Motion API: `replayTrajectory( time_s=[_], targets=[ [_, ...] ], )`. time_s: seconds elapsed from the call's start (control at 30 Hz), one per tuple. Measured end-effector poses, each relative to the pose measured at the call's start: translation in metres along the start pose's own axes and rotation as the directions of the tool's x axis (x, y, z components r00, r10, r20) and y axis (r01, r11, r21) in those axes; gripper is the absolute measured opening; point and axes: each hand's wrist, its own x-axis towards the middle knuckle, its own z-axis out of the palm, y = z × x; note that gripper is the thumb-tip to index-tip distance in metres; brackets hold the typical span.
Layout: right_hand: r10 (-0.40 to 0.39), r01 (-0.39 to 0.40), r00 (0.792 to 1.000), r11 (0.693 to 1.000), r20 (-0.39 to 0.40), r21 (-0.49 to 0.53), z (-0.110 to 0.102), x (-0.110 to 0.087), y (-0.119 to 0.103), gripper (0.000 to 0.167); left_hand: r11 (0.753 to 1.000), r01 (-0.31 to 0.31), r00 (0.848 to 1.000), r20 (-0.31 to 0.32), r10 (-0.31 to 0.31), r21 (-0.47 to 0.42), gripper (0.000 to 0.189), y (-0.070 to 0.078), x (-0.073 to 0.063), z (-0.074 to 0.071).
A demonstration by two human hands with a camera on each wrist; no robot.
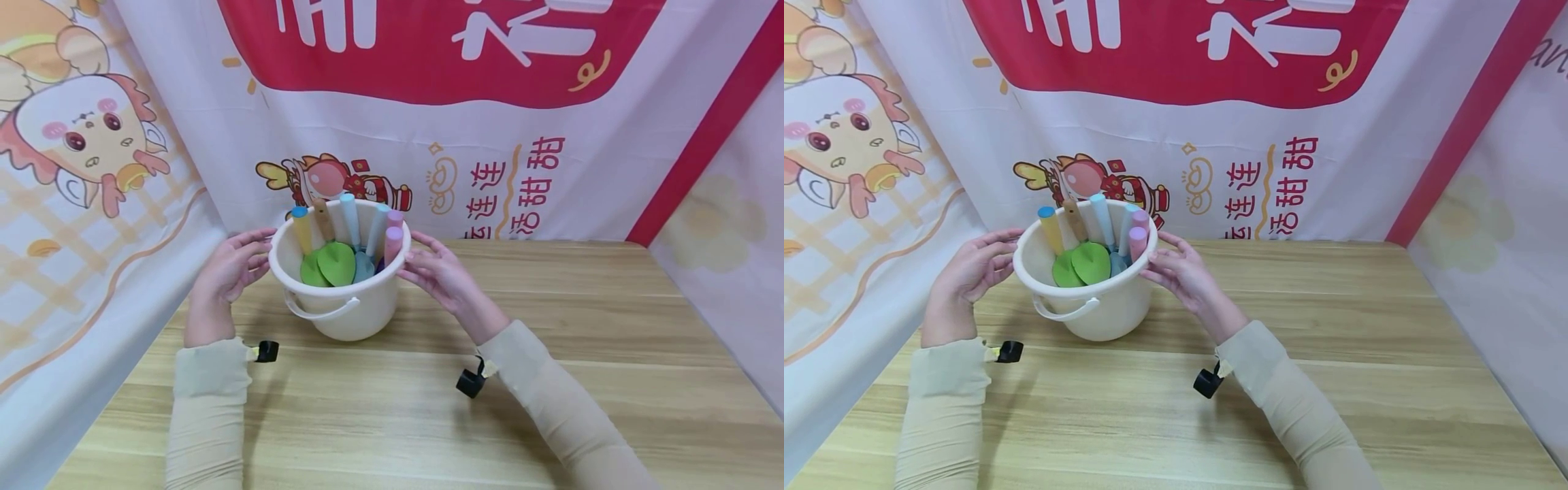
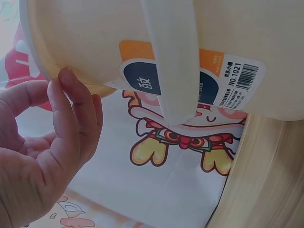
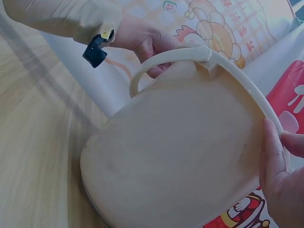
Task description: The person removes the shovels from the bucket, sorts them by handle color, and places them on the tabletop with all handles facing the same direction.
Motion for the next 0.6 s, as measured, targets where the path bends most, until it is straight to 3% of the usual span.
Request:
replayTrajectory(
  time_s=[0.6],
  targets=[
    [0.004,-0.004,1.000,1.000,-0.005,-0.001,-0.0085,-0.0053,-0.0025,0.064,0.997,0.021,1.000,-0.018,-0.020,0.074,0.028,0.0008,0.0008,0.0090]
  ],
)
